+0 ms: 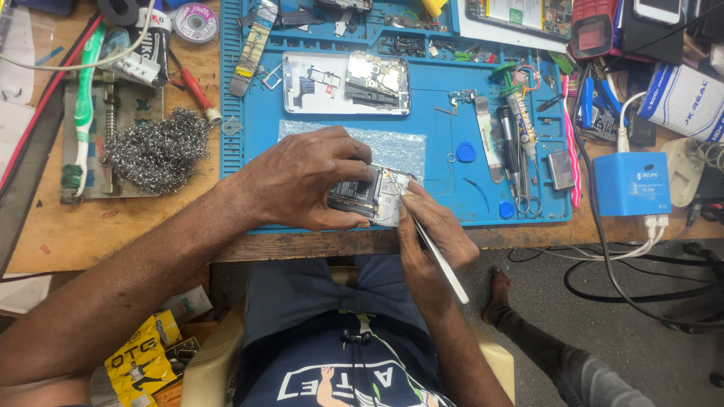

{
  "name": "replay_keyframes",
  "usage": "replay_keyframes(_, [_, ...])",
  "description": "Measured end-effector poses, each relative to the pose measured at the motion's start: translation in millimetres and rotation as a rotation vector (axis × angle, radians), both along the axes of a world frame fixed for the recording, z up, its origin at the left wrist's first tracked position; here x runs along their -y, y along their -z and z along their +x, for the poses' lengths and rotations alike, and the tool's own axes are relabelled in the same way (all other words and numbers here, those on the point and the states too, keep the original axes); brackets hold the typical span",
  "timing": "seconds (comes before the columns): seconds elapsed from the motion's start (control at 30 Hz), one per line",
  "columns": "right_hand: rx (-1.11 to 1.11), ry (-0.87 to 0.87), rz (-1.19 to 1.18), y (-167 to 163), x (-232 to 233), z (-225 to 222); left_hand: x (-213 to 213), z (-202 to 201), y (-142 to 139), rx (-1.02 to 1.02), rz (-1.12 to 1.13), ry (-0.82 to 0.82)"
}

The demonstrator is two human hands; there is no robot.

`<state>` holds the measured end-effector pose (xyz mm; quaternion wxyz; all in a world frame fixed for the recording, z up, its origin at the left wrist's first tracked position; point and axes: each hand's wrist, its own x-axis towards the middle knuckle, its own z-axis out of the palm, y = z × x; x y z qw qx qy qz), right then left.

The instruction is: The person pries a battery out of a disassembled smartphone on a repair mat using a pry tool, then applies adhesive from a glue bottle into the phone chassis and presses the battery back into place, pressing it down to secure it.

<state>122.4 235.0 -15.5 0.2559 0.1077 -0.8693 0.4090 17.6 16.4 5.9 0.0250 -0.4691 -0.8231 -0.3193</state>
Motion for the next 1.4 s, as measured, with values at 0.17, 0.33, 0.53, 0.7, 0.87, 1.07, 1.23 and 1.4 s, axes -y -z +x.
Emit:
replay_keyframes(0.17, [0.009, -0.002, 0.002, -0.6, 1.3, 0.5, 0.1, -1.4, -0.3, -0.001, -0.002, 0.005])
replay_keyframes(0.33, [-0.012, 0.010, -0.005, 0.7, 3.8, -0.9, 0.5, -1.0, 0.4, -0.004, 0.003, 0.004])
replay_keyframes(0.53, [0.035, 0.009, -0.051, -1.7, 1.8, -0.7, 0.2, 0.0, 2.0, 0.010, 0.006, -0.005])
replay_keyframes(0.7, [0.032, -0.003, -0.086, -5.6, 0.1, 0.4, 1.1, -1.1, 2.1, 0.004, 0.015, 0.011])
replay_keyframes(0.87, [0.042, 0.001, -0.089, -7.0, 0.7, 0.3, 2.0, -1.6, 2.4, 0.003, 0.026, 0.017])
replay_keyframes(1.07, [0.060, -0.007, -0.098, -5.7, 2.8, -1.5, 1.9, -1.9, 2.7, 0.005, 0.029, 0.027])
replay_keyframes(1.23, [0.065, 0.014, -0.059, -5.9, 3.7, -1.8, 2.4, -3.0, 3.5, -0.003, 0.032, 0.031])
replay_keyframes(1.4, [0.074, 0.018, -0.082, -6.9, 4.3, -2.3, 2.9, -3.0, 6.0, -0.019, 0.044, 0.037])
